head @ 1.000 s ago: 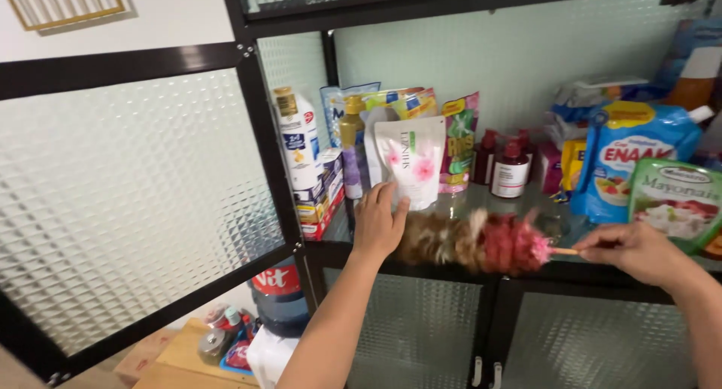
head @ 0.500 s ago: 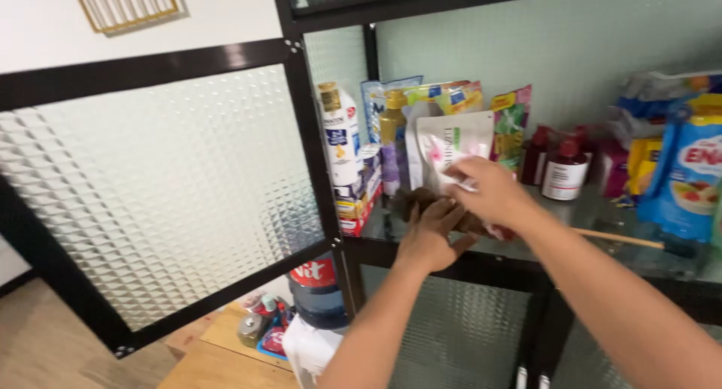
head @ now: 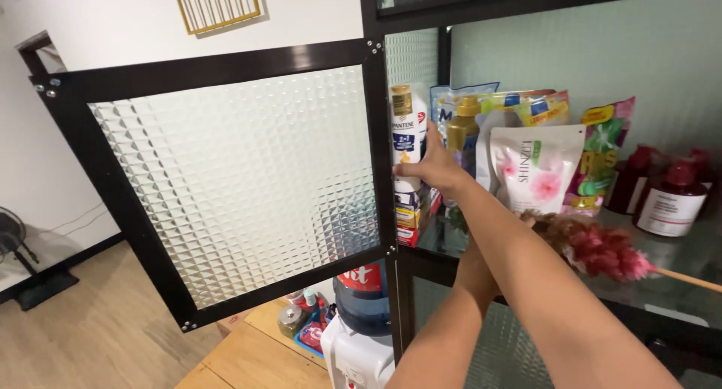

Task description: Organizing various household products and dusting the inside of a storage cabinet.

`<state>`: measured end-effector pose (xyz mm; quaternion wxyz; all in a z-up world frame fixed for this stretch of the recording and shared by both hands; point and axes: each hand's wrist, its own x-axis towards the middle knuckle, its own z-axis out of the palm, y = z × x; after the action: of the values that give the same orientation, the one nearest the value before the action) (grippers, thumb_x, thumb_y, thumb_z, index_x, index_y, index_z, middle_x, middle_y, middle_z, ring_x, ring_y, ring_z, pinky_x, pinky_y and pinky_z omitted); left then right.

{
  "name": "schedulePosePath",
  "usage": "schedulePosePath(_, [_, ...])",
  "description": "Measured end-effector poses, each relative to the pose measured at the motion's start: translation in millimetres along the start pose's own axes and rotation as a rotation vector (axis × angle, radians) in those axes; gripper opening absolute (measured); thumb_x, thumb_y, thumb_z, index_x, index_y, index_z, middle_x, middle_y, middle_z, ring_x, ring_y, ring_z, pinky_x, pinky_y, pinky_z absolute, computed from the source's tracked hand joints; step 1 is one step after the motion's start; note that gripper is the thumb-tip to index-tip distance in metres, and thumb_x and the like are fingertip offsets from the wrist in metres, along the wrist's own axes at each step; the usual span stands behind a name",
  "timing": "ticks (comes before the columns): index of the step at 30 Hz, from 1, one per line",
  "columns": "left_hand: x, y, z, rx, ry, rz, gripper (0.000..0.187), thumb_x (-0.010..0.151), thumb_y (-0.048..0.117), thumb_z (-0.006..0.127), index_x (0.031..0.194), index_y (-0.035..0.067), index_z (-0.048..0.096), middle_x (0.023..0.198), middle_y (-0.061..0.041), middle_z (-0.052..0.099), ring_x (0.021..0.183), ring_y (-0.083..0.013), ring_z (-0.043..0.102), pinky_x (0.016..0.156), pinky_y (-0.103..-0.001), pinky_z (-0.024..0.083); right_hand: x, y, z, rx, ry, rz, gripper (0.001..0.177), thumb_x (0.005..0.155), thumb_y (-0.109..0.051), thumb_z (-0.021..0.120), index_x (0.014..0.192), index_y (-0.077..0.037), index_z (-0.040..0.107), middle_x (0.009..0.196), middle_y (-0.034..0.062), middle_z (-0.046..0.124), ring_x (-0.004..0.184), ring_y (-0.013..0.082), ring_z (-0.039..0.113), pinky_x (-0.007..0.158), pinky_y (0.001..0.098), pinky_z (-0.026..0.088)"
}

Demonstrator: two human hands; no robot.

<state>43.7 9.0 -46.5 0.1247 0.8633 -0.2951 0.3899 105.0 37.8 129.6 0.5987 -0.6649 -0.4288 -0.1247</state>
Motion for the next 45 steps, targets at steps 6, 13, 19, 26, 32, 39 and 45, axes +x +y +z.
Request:
schedulePosePath(6, [3,3,3,-0.127,0.109,0.067,0.057,0.106,0.03,0.05,0.158,0.011,0.042,0.16,-0.016,0.047,0.151,-0.0362,0.04,0.131,-0.052,0.027,1,22,1,0.13,0.164,-0.016,0.099,0.065,-0.003,0.081,0.149,-0.005,0.028,0.121,0.0111,0.057,0.11,0.0223,0.062,0.097,0.0369,0.054])
schedulePosePath(13, [15,12,-9,-0.55,0.083,-0.138,0.049,0.104,0.033,0.056,0.147,0.01,0.053,0.145,-0.015,0.057,0.135,-0.0334,0.055,0.117,-0.048,0.041,-3,16,-2,0.065,0.148,0.016,0.089,0.066,-0.005,0.088,0.139,-0.003,0.038,0.116,0.0102,0.062,0.107,0.0211,0.065,0.096,0.0368,0.056])
schedulePosePath(19, [20,15,-18,-0.169,0.008,-0.075,0.051,0.096,0.035,0.059,0.143,0.014,0.058,0.146,-0.016,0.055,0.132,-0.0385,0.052,0.106,-0.053,0.041,-24,-14,-15,0.021,0.24,-0.003,0.092,0.065,-0.003,0.086,0.141,-0.008,0.035,0.118,0.0095,0.061,0.108,0.0227,0.064,0.094,0.0378,0.056])
schedulePosePath(26, [32,51,-96,-0.249,-0.346,-0.388,0.056,0.093,0.056,0.057,0.135,0.019,0.063,0.146,-0.013,0.052,0.138,-0.0357,0.047,0.115,-0.058,0.033,-84,-55,-157,-0.107,0.458,-0.016,0.09,0.066,0.005,0.086,0.139,-0.009,0.037,0.123,0.0091,0.063,0.11,0.0257,0.07,0.09,0.0431,0.066])
schedulePosePath(32, [33,40,-69,-0.287,-0.337,-0.374,0.058,0.094,0.057,0.054,0.135,0.015,0.062,0.143,-0.011,0.052,0.141,-0.0339,0.042,0.117,-0.059,0.029,-194,-49,-290,-0.364,0.615,0.115,0.078,0.077,0.01,0.082,0.137,-0.004,0.035,0.126,0.0119,0.061,0.112,0.0273,0.068,0.093,0.0449,0.062])
schedulePosePath(39, [33,37,-57,-0.224,-0.33,-0.364,0.061,0.091,0.055,0.059,0.135,0.012,0.061,0.145,-0.011,0.049,0.143,-0.0328,0.038,0.118,-0.062,0.024,-223,4,-277,-0.186,0.534,0.27,0.08,0.07,0.011,0.079,0.137,-0.005,0.037,0.123,0.012,0.062,0.108,0.0266,0.068,0.092,0.0456,0.061])
schedulePosePath(45, [33,34,-58,-0.18,-0.355,-0.381,0.063,0.092,0.054,0.06,0.138,0.012,0.057,0.148,-0.011,0.049,0.145,-0.0329,0.037,0.119,-0.069,0.018,-207,28,-258,-0.304,0.475,0.531,0.082,0.07,0.005,0.08,0.134,-0.011,0.031,0.12,0.0113,0.06,0.106,0.0273,0.065,0.081,0.0529,0.059])
